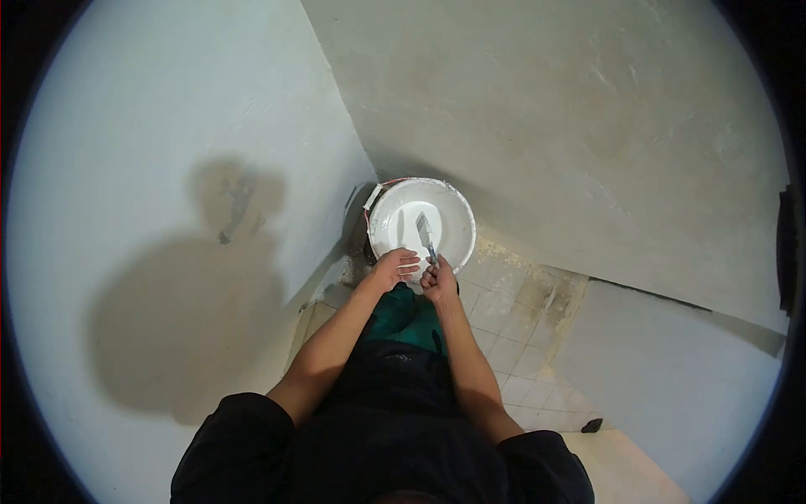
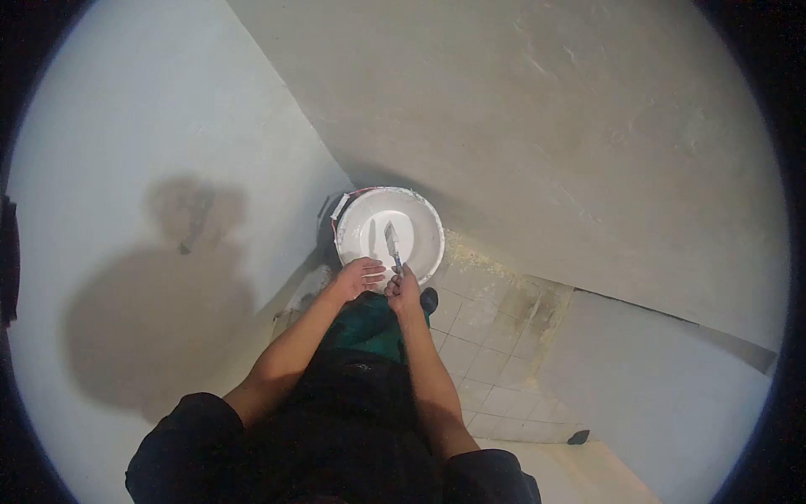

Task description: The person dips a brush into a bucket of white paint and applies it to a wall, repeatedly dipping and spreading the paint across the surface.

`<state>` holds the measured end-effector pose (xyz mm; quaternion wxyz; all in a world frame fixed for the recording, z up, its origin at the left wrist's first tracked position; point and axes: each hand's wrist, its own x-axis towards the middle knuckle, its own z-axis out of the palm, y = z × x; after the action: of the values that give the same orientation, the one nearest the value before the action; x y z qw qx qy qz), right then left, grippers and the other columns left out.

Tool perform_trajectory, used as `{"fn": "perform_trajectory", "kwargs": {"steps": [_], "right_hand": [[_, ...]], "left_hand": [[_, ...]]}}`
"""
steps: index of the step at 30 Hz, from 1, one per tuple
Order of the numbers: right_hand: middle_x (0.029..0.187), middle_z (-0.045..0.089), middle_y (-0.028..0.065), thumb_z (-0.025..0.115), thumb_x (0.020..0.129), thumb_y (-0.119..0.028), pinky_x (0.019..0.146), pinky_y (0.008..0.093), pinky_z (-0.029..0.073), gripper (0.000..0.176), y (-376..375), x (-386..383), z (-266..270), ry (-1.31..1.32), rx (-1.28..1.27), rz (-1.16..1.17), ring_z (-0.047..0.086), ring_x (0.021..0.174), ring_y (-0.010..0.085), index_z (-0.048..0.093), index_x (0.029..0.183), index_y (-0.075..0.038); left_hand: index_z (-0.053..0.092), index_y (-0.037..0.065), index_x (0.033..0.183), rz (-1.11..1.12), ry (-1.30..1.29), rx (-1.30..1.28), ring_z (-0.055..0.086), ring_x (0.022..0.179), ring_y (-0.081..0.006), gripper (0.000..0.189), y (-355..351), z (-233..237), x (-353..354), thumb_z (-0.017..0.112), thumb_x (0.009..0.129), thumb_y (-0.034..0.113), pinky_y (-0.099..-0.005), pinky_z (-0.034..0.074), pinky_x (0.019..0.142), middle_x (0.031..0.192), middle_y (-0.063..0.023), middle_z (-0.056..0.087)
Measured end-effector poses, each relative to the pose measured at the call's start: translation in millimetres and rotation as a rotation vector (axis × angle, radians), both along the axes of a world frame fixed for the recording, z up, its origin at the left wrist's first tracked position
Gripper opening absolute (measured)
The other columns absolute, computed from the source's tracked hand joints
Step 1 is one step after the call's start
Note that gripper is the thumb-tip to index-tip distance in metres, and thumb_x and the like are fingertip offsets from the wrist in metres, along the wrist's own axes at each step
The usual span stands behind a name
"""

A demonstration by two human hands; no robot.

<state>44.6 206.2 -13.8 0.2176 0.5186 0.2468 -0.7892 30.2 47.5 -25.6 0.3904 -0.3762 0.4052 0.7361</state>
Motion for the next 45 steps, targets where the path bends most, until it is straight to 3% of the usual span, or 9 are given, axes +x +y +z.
{"fn": "perform_trajectory", "kwargs": {"steps": [6, 16, 19, 22, 25, 28, 37, 40, 45], "right_hand": [[0.06, 0.037, -0.0042, 0.051, 0.105, -0.048, 0.042, 0.0247, 0.02, 0.04, 4, 10, 20, 0.153, 0.031, 0.192, 0.026, 0.045, 0.008, 0.056, 0.097, -0.009], [0.066, 0.052, 0.0033, 0.047, 0.105, -0.033, 0.038, 0.0286, 0.031, 0.031, 4, 15, 8, 0.193, 0.179, 0.273, 0.037, 0.043, 0.0126, 0.056, 0.091, -0.006], [0.06, 0.043, 0.0001, 0.04, 0.107, -0.029, 0.038, 0.0265, 0.029, 0.031, -13, 14, 29, 0.135, 0.321, 0.309, 0.032, 0.042, 0.0117, 0.054, 0.09, -0.006], [0.061, 0.045, 0.0023, 0.041, 0.105, -0.025, 0.036, 0.0269, 0.029, 0.029, -2, 15, -9, 0.232, 0.212, 0.243, 0.035, 0.041, 0.0121, 0.054, 0.088, -0.006], [0.061, 0.046, 0.0025, 0.044, 0.102, -0.023, 0.036, 0.0278, 0.027, 0.024, -13, 17, -8, 0.131, 0.373, 0.21, 0.036, 0.041, 0.012, 0.054, 0.088, -0.006], [0.06, 0.045, 0.0026, 0.045, 0.101, -0.024, 0.036, 0.0285, 0.027, 0.025, -6, 16, -5, 0.153, 0.243, 0.16, 0.037, 0.041, 0.0122, 0.054, 0.086, -0.006], [0.059, 0.049, 0.0055, 0.045, 0.098, -0.025, 0.036, 0.03, 0.031, 0.029, -18, 28, 4, 0.212, 0.567, 0.391, 0.042, 0.042, 0.0127, 0.056, 0.086, -0.001], [0.063, 0.054, 0.0094, 0.044, 0.099, -0.027, 0.037, 0.0321, 0.038, 0.033, -13, 28, 6, 0.182, 0.372, 0.283, 0.049, 0.045, 0.0164, 0.057, 0.092, 0.003], [0.075, 0.064, 0.0173, 0.045, 0.098, -0.027, 0.046, 0.0403, 0.05, 0.039, -19, 28, -5, 0.186, 0.517, 0.385, 0.062, 0.056, 0.0282, 0.061, 0.099, 0.009]], "left_hand": [[0.065, 0.004, 0.112, -0.008, -0.024, 0.074, 0.068, 0.094, -0.0236, 0.029, 16, -5, 9, 0.057, 0.095, 0.026, -0.0358, 0.055, 0.071, 0.109, -0.0096, 0.07], [0.066, 0.005, 0.105, -0.023, 0.042, 0.119, 0.067, 0.09, -0.0252, 0.026, 21, -2, 19, 0.056, 0.094, 0.027, -0.0383, 0.055, 0.084, 0.102, -0.0081, 0.069], [0.065, 0.004, 0.109, -0.002, 0.068, 0.135, 0.067, 0.095, -0.0252, 0.029, 18, -4, 28, 0.056, 0.095, 0.028, -0.0386, 0.055, 0.087, 0.105, -0.0092, 0.069], [0.063, 0.003, 0.114, -0.003, 0.087, 0.114, 0.066, 0.099, -0.0254, 0.033, 15, -3, 34, 0.056, 0.096, 0.03, -0.0384, 0.054, 0.09, 0.11, -0.0104, 0.068], [0.061, 0.003, 0.119, -0.002, 0.069, 0.084, 0.064, 0.102, -0.0251, 0.036, 12, -1, 37, 0.056, 0.097, 0.03, -0.0382, 0.052, 0.093, 0.114, -0.01, 0.067], [0.061, 0.004, 0.123, -0.013, 0.065, 0.091, 0.062, 0.107, -0.0239, 0.038, 11, 1, 36, 0.057, 0.097, 0.031, -0.038, 0.05, 0.096, 0.118, -0.0085, 0.067], [0.061, 0.004, 0.121, 0.002, 0.081, 0.097, 0.063, 0.106, -0.0238, 0.034, 8, -3, 46, 0.057, 0.097, 0.029, -0.0379, 0.05, 0.097, 0.116, -0.0098, 0.066], [0.061, 0.003, 0.12, -0.018, 0.076, 0.065, 0.063, 0.105, -0.0245, 0.033, 7, 3, 50, 0.057, 0.097, 0.028, -0.0388, 0.05, 0.098, 0.115, -0.0101, 0.066], [0.064, 0.008, 0.114, -0.031, 0.092, 0.082, 0.065, 0.101, -0.0225, 0.03, 5, 4, 57, 0.057, 0.096, 0.031, -0.0354, 0.049, 0.092, 0.106, -0.0059, 0.068]]}}
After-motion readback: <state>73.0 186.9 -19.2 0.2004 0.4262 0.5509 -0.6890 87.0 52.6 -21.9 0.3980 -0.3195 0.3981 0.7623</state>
